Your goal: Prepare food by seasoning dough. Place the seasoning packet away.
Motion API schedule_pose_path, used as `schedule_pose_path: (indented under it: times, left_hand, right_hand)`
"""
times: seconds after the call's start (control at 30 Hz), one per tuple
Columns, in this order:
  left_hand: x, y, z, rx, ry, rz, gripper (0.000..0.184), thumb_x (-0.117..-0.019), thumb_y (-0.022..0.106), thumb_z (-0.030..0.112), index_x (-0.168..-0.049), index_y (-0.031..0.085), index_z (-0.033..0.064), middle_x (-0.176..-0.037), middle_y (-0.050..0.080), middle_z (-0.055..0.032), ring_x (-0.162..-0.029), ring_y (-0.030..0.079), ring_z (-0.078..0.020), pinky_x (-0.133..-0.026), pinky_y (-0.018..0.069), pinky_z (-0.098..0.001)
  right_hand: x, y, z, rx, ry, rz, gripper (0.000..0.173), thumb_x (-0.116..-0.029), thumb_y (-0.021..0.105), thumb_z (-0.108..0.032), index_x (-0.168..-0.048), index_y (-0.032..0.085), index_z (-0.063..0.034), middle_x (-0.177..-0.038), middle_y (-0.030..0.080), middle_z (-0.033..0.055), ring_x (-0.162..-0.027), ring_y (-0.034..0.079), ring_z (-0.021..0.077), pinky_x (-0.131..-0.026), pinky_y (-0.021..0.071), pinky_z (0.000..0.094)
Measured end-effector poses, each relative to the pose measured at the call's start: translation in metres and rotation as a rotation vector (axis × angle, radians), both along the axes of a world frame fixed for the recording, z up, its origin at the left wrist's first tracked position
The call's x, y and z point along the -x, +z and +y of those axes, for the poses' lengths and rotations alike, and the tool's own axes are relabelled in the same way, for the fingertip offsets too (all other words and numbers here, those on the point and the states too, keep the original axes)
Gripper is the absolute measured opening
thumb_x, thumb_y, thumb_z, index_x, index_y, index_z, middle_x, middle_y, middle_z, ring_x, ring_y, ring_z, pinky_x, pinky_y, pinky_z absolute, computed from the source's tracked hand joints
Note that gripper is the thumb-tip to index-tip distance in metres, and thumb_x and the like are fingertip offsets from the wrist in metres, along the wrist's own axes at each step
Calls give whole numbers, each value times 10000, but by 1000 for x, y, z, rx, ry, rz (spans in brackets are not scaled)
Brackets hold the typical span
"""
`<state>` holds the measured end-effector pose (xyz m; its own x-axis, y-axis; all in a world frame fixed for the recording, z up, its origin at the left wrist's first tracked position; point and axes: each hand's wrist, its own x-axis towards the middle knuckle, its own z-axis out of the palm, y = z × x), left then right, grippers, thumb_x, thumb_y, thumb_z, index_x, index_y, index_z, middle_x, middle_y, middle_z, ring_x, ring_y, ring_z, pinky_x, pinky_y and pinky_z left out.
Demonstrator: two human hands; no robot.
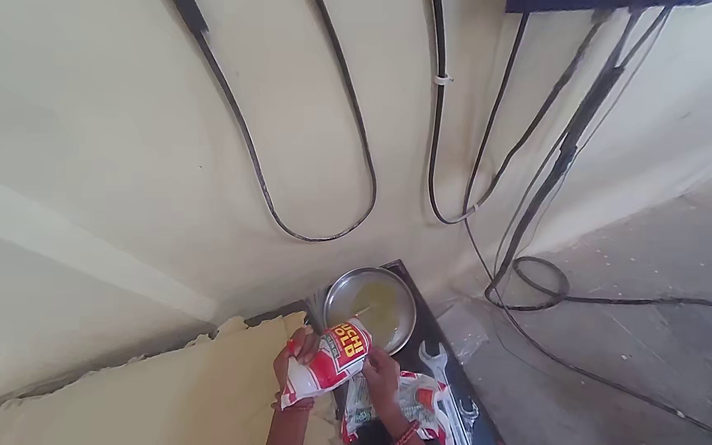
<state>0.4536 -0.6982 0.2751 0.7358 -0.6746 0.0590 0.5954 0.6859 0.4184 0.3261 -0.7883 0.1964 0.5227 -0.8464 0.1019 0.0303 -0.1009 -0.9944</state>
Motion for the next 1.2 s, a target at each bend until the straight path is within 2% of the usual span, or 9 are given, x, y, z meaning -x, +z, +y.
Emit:
schedule_pose_path:
  times: [0.17,0.6,0.7,0.77,0.8,0.9,0.97,1.03,1.2]
  left_hand:
    - [0,-4,7,39,-17,48,310,-962,512,118,-682,646,115,-541,548,56,-489,556,-51,-522,475,-181]
    - [-17,6,15,15,10,44,367,-984,433,106,-688,650,110,-533,539,59,-478,543,-52,-520,475,-190]
    - [-21,13,12,18,45,49,441,-997,345,110,-670,640,104,-521,534,61,-463,534,-45,-521,479,-179]
    - [-23,17,8,18,35,33,458,-999,317,117,-667,632,105,-523,539,59,-466,537,-48,-532,486,-182]
    - [-25,17,5,22,11,14,445,-1004,330,113,-683,638,98,-529,543,56,-473,544,-53,-542,492,-189]
    - [-27,20,-2,-64,-47,-51,466,-1024,326,111,-670,629,113,-515,513,73,-466,522,-32,-530,472,-169]
    - [-32,20,-7,-141,-113,-87,458,-1009,348,115,-648,629,134,-508,492,87,-457,495,-16,-502,437,-158]
    - [-30,21,-14,-282,-135,-111,530,-1020,249,116,-608,579,166,-490,476,99,-432,455,6,-461,393,-145]
    - [-21,21,-28,-611,-86,-116,606,-1035,109,125,-546,456,216,-446,428,115,-388,391,25,-409,327,-126]
  right_hand:
    - [-4,-3,2,20,-19,-72,149,-805,635,-82,-778,720,38,-727,665,66,-670,624,56,-638,527,231]
    - [-6,-2,-3,-91,154,-66,175,-853,620,-121,-815,722,15,-783,660,48,-719,615,59,-672,524,258]
    - [-3,7,0,-540,193,-204,242,-960,430,-117,-983,620,31,-916,653,39,-815,651,67,-737,565,249]
    - [-5,19,-2,-928,165,-260,317,-1108,280,-221,-1141,515,-12,-948,674,87,-813,695,159,-734,597,327]
    - [-7,23,-6,-1054,148,-271,351,-1125,261,-285,-1173,500,-33,-960,682,114,-813,702,203,-730,602,365]
    - [-9,26,-17,-1190,210,-244,419,-1114,343,-396,-1231,550,-51,-1029,701,127,-875,710,235,-746,603,393]
    - [-8,29,-23,-1170,318,-202,360,-1086,479,-325,-1310,546,-51,-1070,709,123,-921,714,215,-783,608,373]
    - [-7,32,-26,-1157,375,-114,373,-1040,589,-247,-1351,529,-50,-1073,708,124,-924,710,209,-779,603,367]
    - [-3,31,-25,-1194,336,-24,383,-1000,642,-221,-1317,539,-34,-1051,697,138,-912,702,223,-762,601,380]
